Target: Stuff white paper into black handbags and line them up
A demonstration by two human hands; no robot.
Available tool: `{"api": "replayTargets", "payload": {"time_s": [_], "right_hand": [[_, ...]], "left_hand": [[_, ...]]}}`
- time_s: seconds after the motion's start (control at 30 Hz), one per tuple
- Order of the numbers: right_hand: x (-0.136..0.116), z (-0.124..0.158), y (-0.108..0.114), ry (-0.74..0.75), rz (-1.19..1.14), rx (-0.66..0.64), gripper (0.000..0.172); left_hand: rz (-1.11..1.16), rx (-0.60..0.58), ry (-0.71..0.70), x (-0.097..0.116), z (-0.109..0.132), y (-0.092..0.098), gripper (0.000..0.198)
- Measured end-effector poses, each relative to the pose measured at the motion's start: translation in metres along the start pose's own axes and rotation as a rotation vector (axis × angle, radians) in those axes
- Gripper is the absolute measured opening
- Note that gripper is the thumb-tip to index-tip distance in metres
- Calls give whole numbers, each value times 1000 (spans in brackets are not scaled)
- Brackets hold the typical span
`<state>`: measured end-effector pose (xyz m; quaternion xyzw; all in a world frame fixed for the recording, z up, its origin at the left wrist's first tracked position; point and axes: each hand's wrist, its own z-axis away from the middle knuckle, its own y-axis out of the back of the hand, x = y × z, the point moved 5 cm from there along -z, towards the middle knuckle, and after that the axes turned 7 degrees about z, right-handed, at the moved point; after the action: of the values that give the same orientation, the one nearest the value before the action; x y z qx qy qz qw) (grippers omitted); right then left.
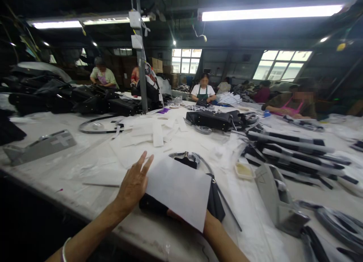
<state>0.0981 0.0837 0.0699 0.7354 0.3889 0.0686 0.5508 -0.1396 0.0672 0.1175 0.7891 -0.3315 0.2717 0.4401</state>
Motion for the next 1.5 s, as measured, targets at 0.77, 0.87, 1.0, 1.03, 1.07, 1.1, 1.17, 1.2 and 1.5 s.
{"api": "replayTargets", "payload": {"time_s": [0.77, 0.87, 1.0, 1.03, 1.07, 1.1, 1.17, 1.2, 1.5], "right_hand": [[-19, 36, -20, 39, 207, 254, 24], [-27, 49, -12, 80, 216, 228, 16], [-41, 61, 18, 138, 128, 229, 18], [-45, 61, 30, 141, 98, 246, 16], [-49, 59, 41, 136, 71, 270, 13], [-52, 55, 53, 122, 49, 297, 12], [-54, 39, 70, 72, 19, 315, 14], [-53, 28, 74, 46, 12, 298, 15], [-1, -38, -2, -147, 158, -266, 39]], "left_hand": [[-359, -585, -586, 56, 33, -97, 7], [-334, -605, -636, 48, 42, -101, 10], [-334, -540, -701, 43, 49, -103, 12], [-335, -520, -718, 43, 51, -103, 13], [-334, -506, -733, 43, 53, -103, 13], [-331, -497, -742, 43, 54, -103, 14], [-321, -485, -749, 43, 56, -103, 15], [-316, -481, -752, 43, 56, -102, 15], [-246, -475, -866, 42, 59, -100, 22]]}}
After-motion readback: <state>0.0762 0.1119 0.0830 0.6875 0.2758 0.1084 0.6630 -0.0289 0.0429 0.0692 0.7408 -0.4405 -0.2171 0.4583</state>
